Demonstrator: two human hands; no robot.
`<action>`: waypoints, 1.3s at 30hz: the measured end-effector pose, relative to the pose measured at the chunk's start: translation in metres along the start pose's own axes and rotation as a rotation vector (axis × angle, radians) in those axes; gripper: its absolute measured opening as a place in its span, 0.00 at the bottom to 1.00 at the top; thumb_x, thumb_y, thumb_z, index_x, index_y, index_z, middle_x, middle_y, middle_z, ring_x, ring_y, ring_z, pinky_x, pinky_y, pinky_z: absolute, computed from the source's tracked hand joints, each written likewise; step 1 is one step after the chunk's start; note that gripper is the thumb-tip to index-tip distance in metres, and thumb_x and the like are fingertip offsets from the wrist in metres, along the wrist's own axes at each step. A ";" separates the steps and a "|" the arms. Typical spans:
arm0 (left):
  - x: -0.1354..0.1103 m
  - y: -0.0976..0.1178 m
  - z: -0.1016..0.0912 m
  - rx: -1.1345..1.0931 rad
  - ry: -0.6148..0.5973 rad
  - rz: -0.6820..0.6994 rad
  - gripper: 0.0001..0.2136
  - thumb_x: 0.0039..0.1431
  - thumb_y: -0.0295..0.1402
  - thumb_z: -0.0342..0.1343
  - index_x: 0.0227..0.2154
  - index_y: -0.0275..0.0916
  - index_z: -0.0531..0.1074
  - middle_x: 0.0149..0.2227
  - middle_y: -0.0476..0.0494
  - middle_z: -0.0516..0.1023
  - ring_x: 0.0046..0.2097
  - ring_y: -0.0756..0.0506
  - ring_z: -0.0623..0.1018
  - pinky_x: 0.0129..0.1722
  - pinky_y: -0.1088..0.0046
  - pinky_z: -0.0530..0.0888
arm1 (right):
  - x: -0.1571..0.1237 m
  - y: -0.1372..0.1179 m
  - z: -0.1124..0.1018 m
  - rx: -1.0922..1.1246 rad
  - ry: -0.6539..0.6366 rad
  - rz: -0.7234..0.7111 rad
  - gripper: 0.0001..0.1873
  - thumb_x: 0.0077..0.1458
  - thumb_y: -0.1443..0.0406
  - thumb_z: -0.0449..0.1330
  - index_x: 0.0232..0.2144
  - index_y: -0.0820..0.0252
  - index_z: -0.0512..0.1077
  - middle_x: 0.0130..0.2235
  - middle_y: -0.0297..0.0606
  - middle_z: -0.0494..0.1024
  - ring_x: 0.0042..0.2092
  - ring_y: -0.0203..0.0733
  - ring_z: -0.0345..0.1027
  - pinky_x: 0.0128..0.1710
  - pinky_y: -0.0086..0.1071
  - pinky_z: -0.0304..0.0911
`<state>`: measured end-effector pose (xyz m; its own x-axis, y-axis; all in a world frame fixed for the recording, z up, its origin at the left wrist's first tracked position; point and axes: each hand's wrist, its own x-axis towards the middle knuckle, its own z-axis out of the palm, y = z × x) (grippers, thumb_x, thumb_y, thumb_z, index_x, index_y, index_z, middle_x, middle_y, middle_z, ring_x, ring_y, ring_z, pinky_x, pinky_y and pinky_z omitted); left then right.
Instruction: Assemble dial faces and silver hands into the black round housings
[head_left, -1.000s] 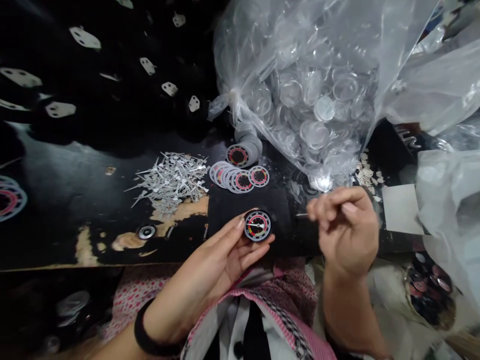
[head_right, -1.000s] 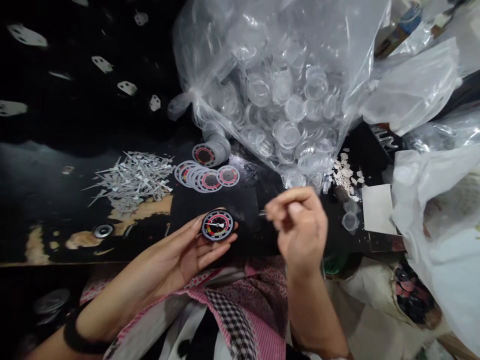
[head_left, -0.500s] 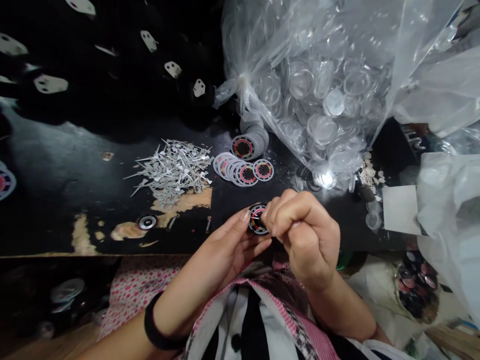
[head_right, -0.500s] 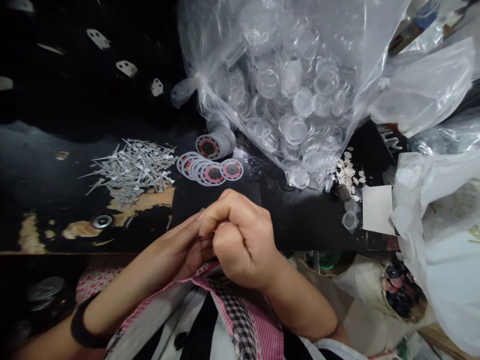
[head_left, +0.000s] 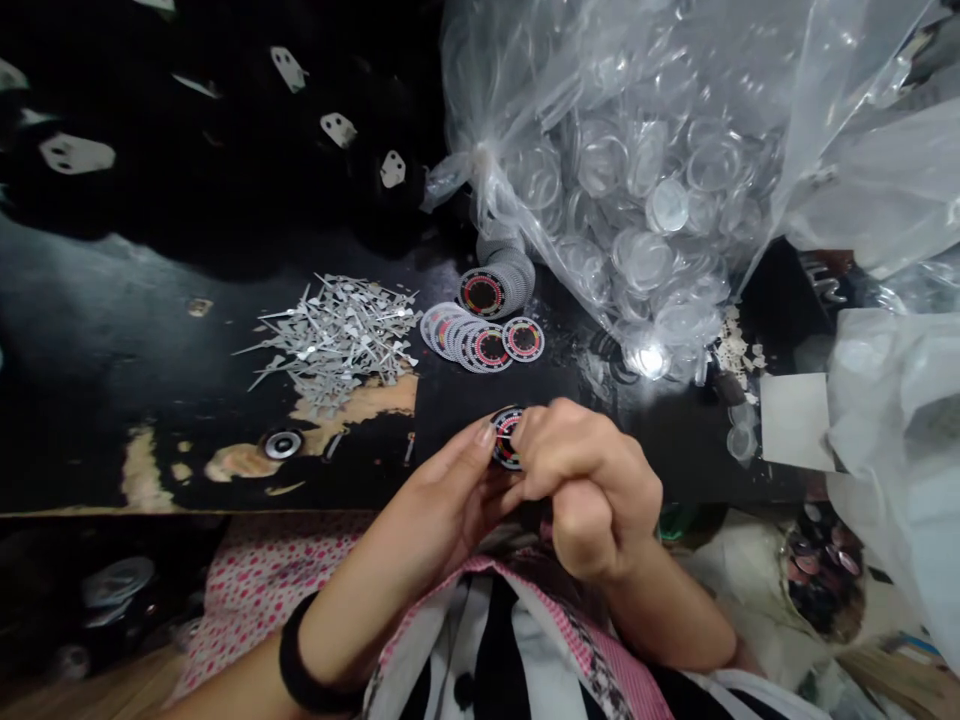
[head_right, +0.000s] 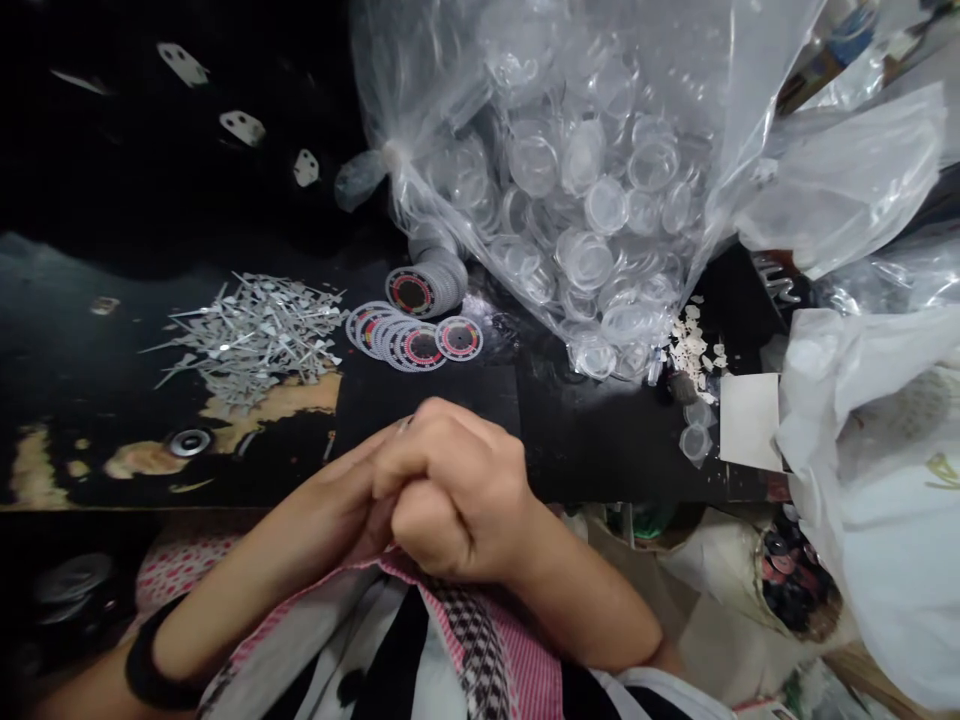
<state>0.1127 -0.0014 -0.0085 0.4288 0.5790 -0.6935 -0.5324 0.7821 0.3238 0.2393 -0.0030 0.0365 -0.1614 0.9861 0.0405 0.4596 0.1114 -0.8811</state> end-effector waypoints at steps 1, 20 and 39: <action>0.000 0.000 0.000 0.018 -0.006 0.009 0.12 0.50 0.39 0.68 0.37 0.43 0.81 0.36 0.43 0.85 0.34 0.42 0.84 0.34 0.68 0.81 | 0.005 0.000 0.002 0.039 0.024 -0.068 0.11 0.58 0.63 0.52 0.23 0.52 0.64 0.24 0.33 0.67 0.28 0.39 0.66 0.30 0.37 0.68; -0.008 0.004 -0.003 -0.029 -0.053 -0.032 0.10 0.60 0.37 0.62 0.41 0.39 0.79 0.45 0.39 0.84 0.46 0.43 0.84 0.49 0.66 0.78 | 0.003 -0.003 -0.038 0.402 0.475 -0.279 0.11 0.54 0.73 0.49 0.28 0.54 0.68 0.22 0.28 0.63 0.23 0.34 0.57 0.26 0.32 0.60; -0.029 0.014 -0.013 0.250 -0.006 0.314 0.20 0.60 0.42 0.62 0.56 0.53 0.75 0.60 0.47 0.76 0.63 0.37 0.71 0.59 0.62 0.73 | -0.020 -0.008 -0.038 -0.457 0.210 -0.249 0.06 0.62 0.69 0.58 0.40 0.56 0.74 0.36 0.35 0.78 0.40 0.41 0.70 0.43 0.38 0.64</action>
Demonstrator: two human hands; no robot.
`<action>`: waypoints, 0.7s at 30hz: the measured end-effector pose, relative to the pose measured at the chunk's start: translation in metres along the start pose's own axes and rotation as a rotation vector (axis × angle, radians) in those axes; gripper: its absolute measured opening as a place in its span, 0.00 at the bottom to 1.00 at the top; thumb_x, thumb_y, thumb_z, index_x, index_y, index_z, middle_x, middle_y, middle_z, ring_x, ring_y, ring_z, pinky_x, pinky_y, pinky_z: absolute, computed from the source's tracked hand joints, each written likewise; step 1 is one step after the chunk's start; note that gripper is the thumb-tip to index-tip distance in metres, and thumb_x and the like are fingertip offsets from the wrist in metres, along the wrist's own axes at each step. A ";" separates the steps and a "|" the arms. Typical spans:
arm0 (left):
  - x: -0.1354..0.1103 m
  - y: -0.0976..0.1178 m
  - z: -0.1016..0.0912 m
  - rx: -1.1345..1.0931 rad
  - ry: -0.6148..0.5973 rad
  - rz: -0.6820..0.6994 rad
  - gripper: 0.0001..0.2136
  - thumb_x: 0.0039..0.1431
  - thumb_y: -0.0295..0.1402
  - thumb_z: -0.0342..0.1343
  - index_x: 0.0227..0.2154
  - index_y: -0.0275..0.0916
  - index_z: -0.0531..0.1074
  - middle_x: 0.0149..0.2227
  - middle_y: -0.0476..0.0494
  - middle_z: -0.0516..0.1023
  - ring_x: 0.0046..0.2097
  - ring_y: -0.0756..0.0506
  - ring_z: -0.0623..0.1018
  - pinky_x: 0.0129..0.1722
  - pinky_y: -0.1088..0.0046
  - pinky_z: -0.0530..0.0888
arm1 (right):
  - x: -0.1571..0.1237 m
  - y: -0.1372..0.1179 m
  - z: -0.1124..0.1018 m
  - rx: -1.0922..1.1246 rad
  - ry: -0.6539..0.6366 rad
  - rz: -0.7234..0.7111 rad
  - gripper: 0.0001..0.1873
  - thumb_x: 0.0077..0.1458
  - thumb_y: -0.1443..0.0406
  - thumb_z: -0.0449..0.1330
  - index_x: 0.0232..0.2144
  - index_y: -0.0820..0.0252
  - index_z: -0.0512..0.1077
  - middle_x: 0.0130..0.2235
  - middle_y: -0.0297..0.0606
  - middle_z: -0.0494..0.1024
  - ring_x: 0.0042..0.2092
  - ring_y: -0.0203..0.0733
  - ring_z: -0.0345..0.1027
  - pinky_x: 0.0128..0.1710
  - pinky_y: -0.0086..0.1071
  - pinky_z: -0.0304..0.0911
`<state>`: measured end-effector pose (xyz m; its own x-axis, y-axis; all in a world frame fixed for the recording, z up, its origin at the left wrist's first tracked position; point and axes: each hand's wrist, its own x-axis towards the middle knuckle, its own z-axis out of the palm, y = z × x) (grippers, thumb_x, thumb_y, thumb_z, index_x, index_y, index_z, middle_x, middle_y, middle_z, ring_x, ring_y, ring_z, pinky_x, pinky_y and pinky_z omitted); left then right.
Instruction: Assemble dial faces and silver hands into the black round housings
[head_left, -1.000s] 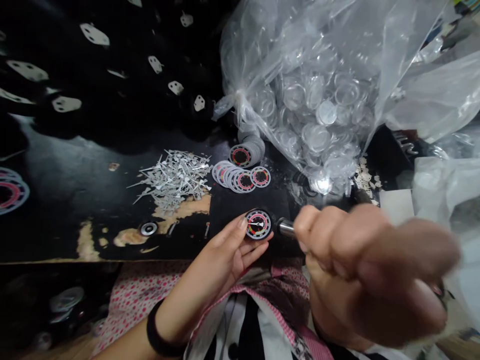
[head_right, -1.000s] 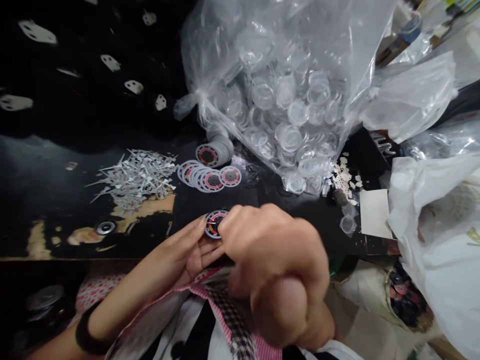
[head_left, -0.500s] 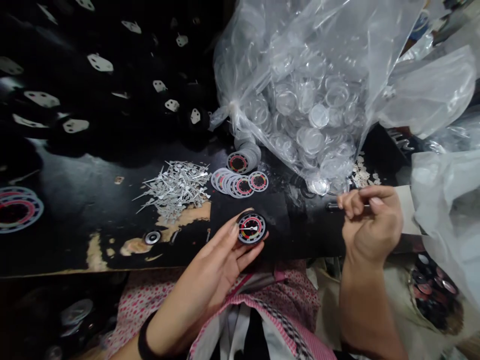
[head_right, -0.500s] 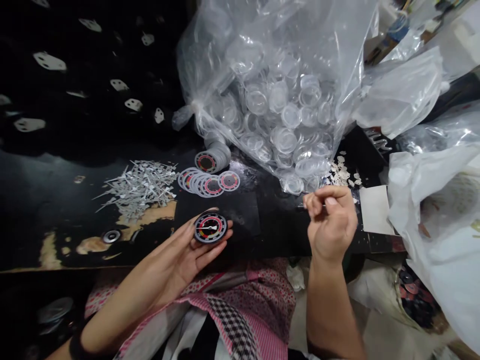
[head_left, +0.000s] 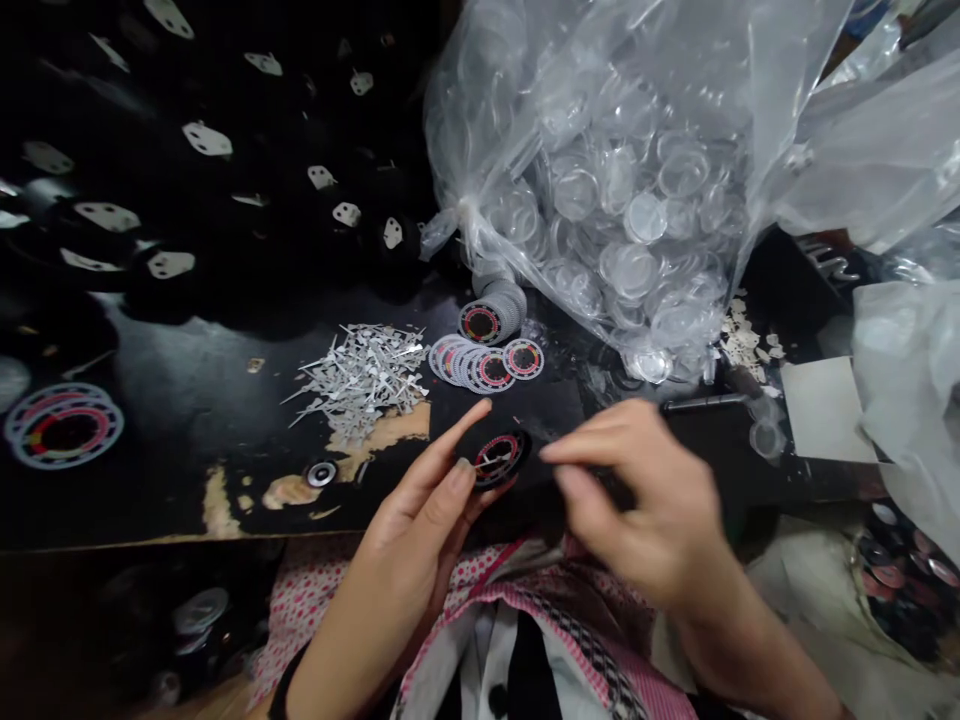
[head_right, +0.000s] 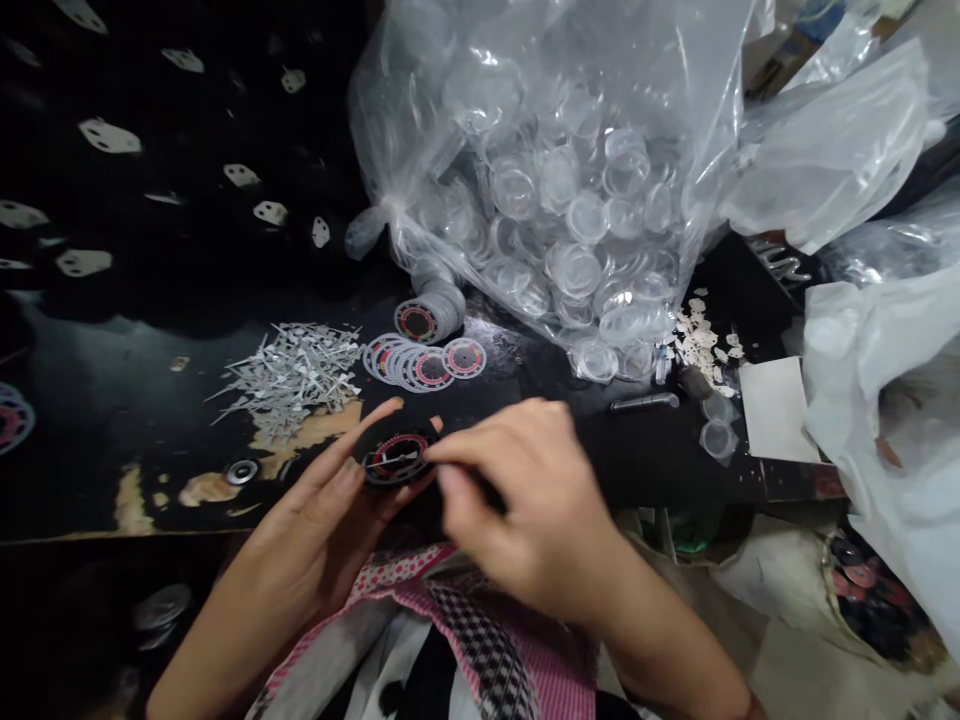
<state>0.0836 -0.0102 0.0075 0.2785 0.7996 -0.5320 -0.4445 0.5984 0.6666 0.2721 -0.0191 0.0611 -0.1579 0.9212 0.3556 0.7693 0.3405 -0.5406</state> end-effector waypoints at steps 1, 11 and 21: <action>0.001 0.000 0.001 -0.007 0.039 -0.017 0.20 0.58 0.43 0.62 0.54 0.53 0.76 0.59 0.47 0.76 0.62 0.37 0.72 0.57 0.63 0.74 | 0.006 -0.007 0.009 0.011 -0.126 -0.028 0.06 0.63 0.68 0.57 0.39 0.59 0.74 0.36 0.36 0.78 0.39 0.41 0.69 0.42 0.38 0.63; 0.013 -0.003 0.001 -0.116 0.127 -0.050 0.16 0.50 0.41 0.70 0.43 0.50 0.82 0.42 0.51 0.85 0.41 0.51 0.83 0.40 0.84 0.77 | 0.029 -0.007 0.038 -0.257 -0.286 -0.217 0.10 0.64 0.69 0.53 0.31 0.63 0.72 0.31 0.39 0.74 0.34 0.43 0.61 0.37 0.38 0.55; 0.020 -0.018 -0.004 -0.345 0.185 -0.209 0.15 0.50 0.39 0.69 0.41 0.42 0.81 0.43 0.44 0.85 0.43 0.43 0.84 0.41 0.71 0.82 | 0.036 -0.015 0.048 -0.222 -0.383 -0.072 0.07 0.63 0.67 0.53 0.34 0.62 0.71 0.33 0.38 0.77 0.36 0.43 0.67 0.39 0.36 0.60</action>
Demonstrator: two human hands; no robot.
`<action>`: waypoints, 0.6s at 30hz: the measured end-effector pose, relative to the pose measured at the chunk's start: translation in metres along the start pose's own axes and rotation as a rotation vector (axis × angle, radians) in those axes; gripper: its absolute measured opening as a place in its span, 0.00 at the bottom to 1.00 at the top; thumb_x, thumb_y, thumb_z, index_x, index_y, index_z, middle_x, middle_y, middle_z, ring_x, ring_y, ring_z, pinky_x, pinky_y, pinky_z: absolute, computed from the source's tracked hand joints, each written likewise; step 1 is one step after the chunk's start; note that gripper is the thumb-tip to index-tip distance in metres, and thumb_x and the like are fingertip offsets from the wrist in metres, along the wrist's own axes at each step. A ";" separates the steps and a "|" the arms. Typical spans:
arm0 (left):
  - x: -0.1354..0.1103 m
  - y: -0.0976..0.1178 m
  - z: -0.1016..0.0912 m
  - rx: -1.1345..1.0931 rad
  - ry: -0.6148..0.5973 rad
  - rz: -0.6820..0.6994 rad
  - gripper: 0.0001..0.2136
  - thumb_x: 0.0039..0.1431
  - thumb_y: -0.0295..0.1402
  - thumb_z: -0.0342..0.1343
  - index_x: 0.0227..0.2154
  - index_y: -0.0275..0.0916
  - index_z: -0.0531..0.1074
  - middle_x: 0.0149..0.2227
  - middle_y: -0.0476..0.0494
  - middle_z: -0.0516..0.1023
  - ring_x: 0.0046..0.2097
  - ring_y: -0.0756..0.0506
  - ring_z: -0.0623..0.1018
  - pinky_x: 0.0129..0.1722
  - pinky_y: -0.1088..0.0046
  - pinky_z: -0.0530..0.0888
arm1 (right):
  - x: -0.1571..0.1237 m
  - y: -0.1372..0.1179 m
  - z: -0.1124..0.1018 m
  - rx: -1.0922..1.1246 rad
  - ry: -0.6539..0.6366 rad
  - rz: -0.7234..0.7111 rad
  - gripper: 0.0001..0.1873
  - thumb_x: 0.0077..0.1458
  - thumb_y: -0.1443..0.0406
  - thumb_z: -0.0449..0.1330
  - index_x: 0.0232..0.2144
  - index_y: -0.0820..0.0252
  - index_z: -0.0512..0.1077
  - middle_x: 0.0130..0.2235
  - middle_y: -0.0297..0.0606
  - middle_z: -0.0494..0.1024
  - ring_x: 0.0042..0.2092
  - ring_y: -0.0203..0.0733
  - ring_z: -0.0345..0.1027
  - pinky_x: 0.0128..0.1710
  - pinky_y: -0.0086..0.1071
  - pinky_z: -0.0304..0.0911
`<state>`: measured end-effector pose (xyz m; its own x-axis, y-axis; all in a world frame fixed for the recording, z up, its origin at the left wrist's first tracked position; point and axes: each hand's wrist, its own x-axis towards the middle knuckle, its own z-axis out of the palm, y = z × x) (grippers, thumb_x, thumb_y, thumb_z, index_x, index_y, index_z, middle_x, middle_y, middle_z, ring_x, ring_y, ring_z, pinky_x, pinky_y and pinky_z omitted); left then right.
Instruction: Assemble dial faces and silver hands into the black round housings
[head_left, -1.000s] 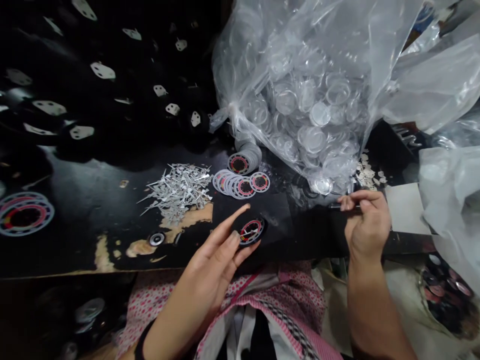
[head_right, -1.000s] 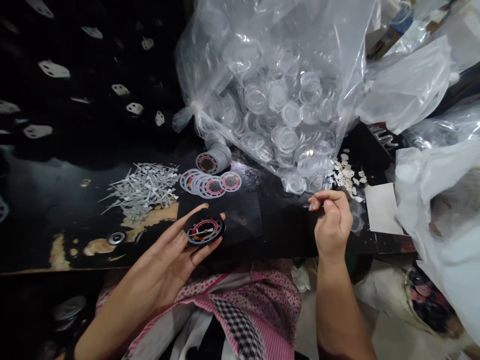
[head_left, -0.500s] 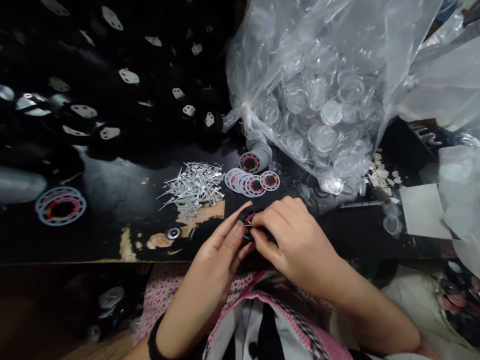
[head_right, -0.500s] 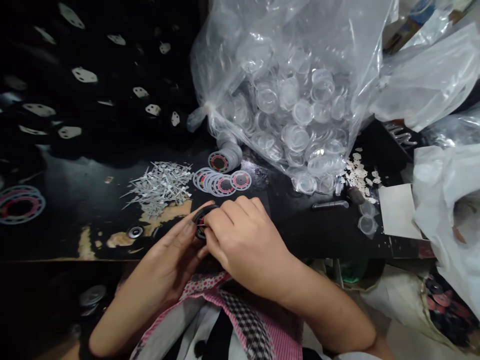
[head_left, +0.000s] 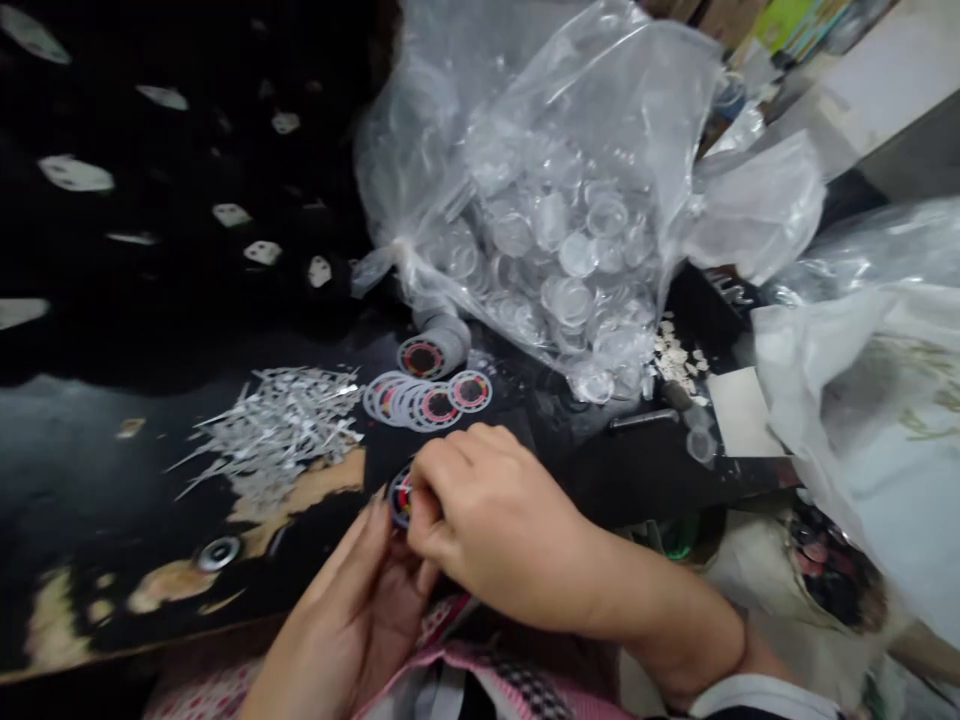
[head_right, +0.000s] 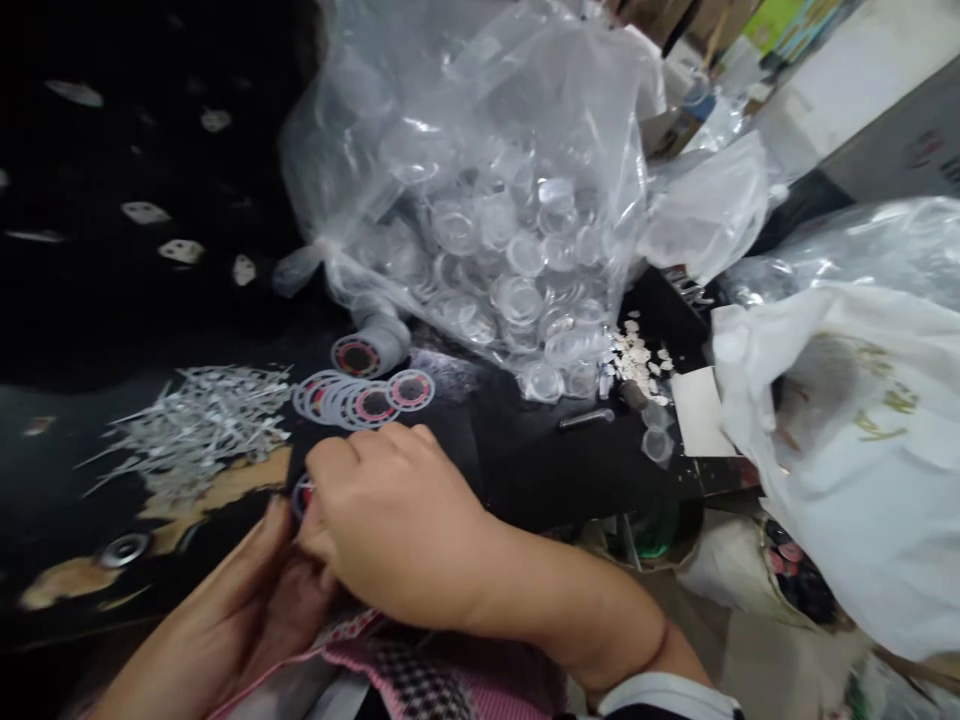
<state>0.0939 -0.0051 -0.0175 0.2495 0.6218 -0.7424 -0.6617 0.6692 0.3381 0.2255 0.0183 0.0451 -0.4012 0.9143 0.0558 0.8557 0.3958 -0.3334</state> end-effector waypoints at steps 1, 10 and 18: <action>0.002 0.001 -0.002 0.042 0.000 0.013 0.17 0.50 0.40 0.69 0.44 0.43 0.80 0.47 0.44 0.84 0.47 0.41 0.83 0.42 0.71 0.82 | 0.000 0.000 -0.001 0.028 -0.017 0.021 0.07 0.63 0.66 0.54 0.34 0.62 0.71 0.34 0.38 0.78 0.36 0.42 0.68 0.39 0.36 0.60; -0.004 0.009 0.009 0.176 0.061 0.168 0.19 0.40 0.39 0.74 0.37 0.42 0.81 0.44 0.44 0.85 0.47 0.38 0.83 0.42 0.70 0.82 | -0.001 0.081 -0.024 -0.046 0.288 0.570 0.09 0.65 0.64 0.55 0.39 0.60 0.75 0.40 0.41 0.80 0.44 0.44 0.72 0.47 0.36 0.63; -0.008 0.016 0.007 0.216 -0.003 0.095 0.16 0.48 0.34 0.71 0.40 0.41 0.78 0.39 0.42 0.86 0.40 0.42 0.85 0.38 0.73 0.82 | 0.018 0.123 -0.024 -0.281 0.283 0.696 0.07 0.54 0.73 0.56 0.36 0.64 0.72 0.42 0.52 0.77 0.49 0.57 0.67 0.51 0.54 0.58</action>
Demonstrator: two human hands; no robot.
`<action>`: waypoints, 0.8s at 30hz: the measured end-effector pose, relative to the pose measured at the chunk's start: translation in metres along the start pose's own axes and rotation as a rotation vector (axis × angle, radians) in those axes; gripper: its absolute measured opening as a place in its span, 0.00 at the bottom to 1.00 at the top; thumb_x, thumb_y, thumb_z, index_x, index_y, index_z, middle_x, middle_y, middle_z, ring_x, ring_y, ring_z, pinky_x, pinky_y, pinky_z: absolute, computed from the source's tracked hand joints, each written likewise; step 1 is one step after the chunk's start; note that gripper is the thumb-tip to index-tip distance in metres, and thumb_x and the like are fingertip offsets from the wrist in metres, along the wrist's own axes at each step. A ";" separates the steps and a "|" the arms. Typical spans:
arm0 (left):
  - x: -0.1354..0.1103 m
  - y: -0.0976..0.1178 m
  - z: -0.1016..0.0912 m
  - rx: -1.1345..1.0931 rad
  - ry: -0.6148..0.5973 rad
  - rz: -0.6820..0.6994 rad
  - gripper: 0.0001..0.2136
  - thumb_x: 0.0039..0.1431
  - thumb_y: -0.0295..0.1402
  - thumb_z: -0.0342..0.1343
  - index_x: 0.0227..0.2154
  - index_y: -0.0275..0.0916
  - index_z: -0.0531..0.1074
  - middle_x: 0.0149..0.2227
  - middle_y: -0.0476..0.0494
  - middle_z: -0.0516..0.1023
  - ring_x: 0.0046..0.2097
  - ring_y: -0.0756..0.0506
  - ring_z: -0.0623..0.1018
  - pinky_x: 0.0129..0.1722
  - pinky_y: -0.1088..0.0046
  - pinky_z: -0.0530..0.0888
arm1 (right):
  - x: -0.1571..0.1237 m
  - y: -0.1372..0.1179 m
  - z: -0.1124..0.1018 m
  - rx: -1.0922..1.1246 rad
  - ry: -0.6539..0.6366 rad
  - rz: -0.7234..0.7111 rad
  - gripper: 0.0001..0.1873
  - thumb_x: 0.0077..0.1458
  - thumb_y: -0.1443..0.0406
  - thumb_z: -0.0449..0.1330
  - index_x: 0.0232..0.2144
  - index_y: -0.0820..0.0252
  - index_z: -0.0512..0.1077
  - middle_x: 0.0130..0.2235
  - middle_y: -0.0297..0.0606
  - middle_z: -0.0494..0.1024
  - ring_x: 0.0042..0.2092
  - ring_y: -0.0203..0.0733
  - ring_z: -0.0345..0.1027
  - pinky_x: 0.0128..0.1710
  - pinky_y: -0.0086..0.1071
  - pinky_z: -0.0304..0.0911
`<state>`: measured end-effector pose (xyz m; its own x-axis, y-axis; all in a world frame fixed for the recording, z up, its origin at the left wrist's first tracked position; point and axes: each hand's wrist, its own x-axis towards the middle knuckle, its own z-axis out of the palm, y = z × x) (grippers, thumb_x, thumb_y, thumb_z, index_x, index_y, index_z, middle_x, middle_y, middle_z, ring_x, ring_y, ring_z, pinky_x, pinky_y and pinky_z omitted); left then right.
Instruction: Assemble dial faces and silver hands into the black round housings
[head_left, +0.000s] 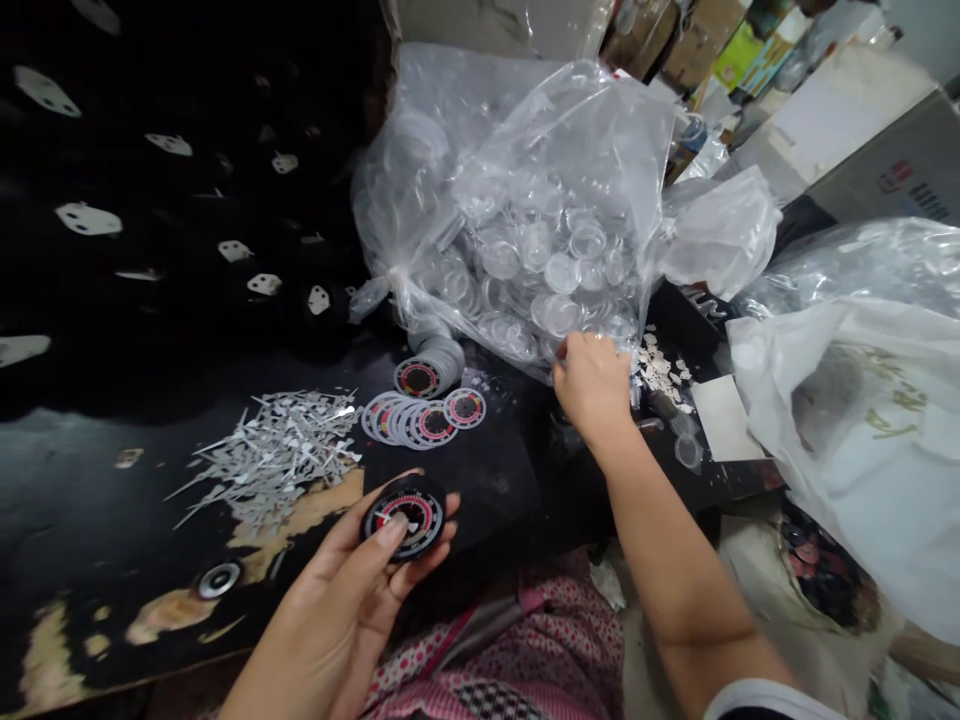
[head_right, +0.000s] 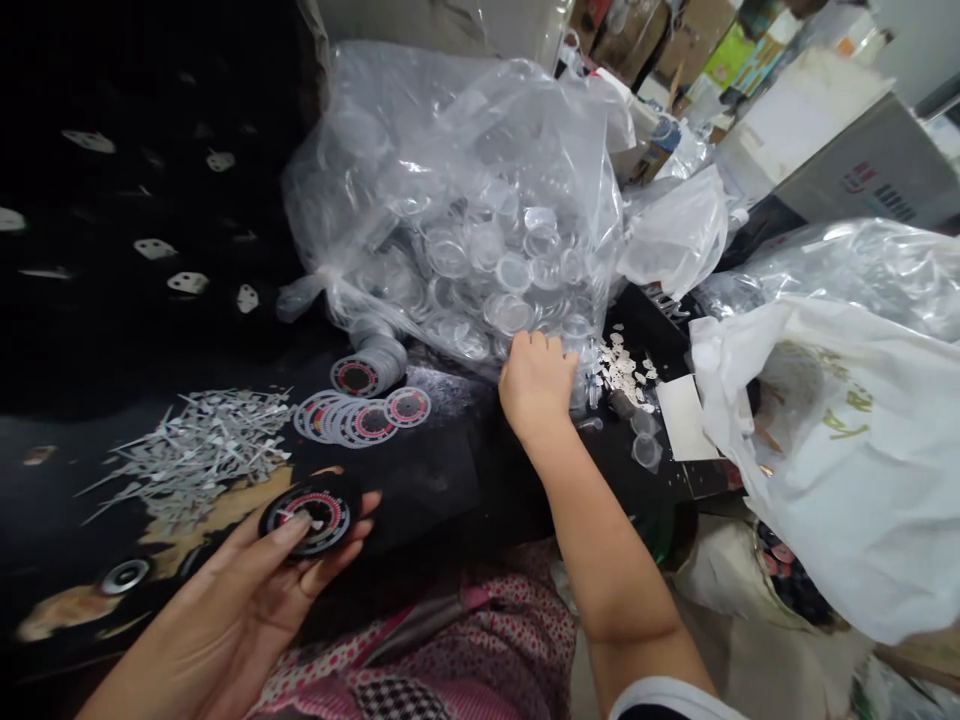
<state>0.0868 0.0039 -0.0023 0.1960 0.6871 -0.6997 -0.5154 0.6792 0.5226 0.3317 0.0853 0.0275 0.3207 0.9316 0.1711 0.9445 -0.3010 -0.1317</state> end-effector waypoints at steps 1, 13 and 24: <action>0.000 0.001 0.000 -0.011 0.007 0.007 0.15 0.48 0.34 0.70 0.39 0.40 0.79 0.40 0.41 0.86 0.41 0.41 0.85 0.40 0.73 0.82 | -0.001 0.001 -0.001 0.023 0.008 -0.014 0.06 0.54 0.73 0.56 0.35 0.63 0.72 0.41 0.51 0.77 0.48 0.55 0.68 0.50 0.52 0.59; -0.004 0.016 0.004 -0.174 -0.155 -0.017 0.11 0.63 0.41 0.58 0.40 0.42 0.81 0.47 0.43 0.84 0.49 0.43 0.82 0.49 0.67 0.80 | -0.084 -0.063 -0.026 0.966 -0.369 -0.279 0.13 0.63 0.67 0.57 0.49 0.57 0.74 0.38 0.35 0.77 0.40 0.36 0.73 0.42 0.33 0.70; -0.008 0.003 -0.009 0.312 -0.235 0.302 0.18 0.59 0.38 0.63 0.53 0.51 0.77 0.58 0.48 0.77 0.61 0.41 0.74 0.60 0.66 0.71 | -0.091 -0.087 -0.021 0.686 -0.226 -0.374 0.20 0.70 0.57 0.47 0.31 0.59 0.71 0.30 0.34 0.72 0.35 0.38 0.68 0.38 0.32 0.63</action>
<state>0.0761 -0.0015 0.0004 0.2774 0.8804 -0.3847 -0.3112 0.4611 0.8310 0.2221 0.0226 0.0438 -0.0985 0.9866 0.1304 0.7093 0.1615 -0.6862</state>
